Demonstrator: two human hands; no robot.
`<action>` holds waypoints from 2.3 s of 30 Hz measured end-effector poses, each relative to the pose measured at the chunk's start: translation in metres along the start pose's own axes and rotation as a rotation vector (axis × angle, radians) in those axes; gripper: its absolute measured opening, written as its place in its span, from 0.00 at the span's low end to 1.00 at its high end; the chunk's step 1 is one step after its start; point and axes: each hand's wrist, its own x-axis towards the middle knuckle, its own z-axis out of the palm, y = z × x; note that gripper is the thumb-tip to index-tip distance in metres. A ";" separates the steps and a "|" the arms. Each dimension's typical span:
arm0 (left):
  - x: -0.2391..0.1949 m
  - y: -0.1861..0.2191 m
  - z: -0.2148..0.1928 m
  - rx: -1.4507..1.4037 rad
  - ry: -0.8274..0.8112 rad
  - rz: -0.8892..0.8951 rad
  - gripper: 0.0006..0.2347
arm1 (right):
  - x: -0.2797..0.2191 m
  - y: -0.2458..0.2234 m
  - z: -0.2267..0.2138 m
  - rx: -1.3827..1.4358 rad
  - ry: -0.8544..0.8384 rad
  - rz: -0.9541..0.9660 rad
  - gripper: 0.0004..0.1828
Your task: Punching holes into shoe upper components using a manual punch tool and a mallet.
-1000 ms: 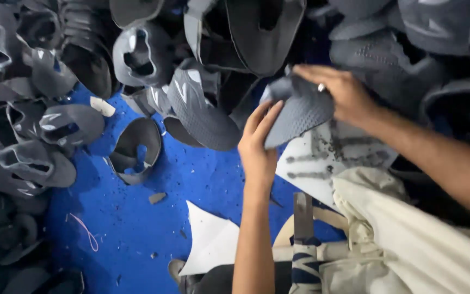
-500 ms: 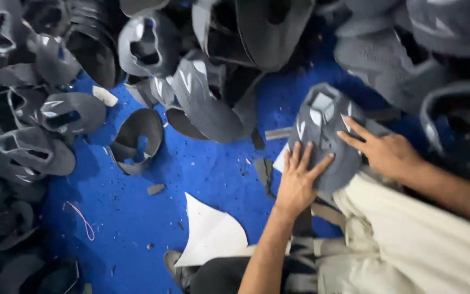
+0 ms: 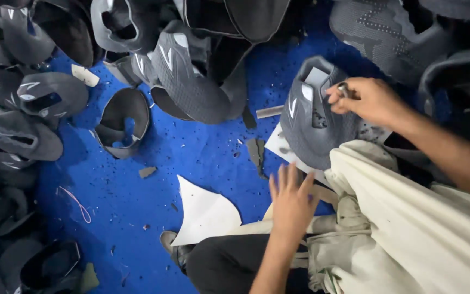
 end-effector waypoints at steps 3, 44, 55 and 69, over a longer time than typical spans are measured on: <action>-0.046 0.018 -0.018 -0.052 -0.251 -0.318 0.38 | 0.016 -0.005 0.013 0.412 -0.138 0.060 0.06; -0.028 0.049 -0.092 -0.811 0.378 -0.516 0.14 | 0.043 0.046 0.034 0.641 -0.277 0.021 0.09; -0.005 0.063 -0.089 -0.474 0.340 -0.244 0.22 | -0.001 0.002 0.037 0.053 -0.028 -0.368 0.05; -0.011 0.053 -0.133 -0.771 0.485 -0.425 0.16 | 0.069 0.052 0.035 0.621 -0.215 -0.051 0.07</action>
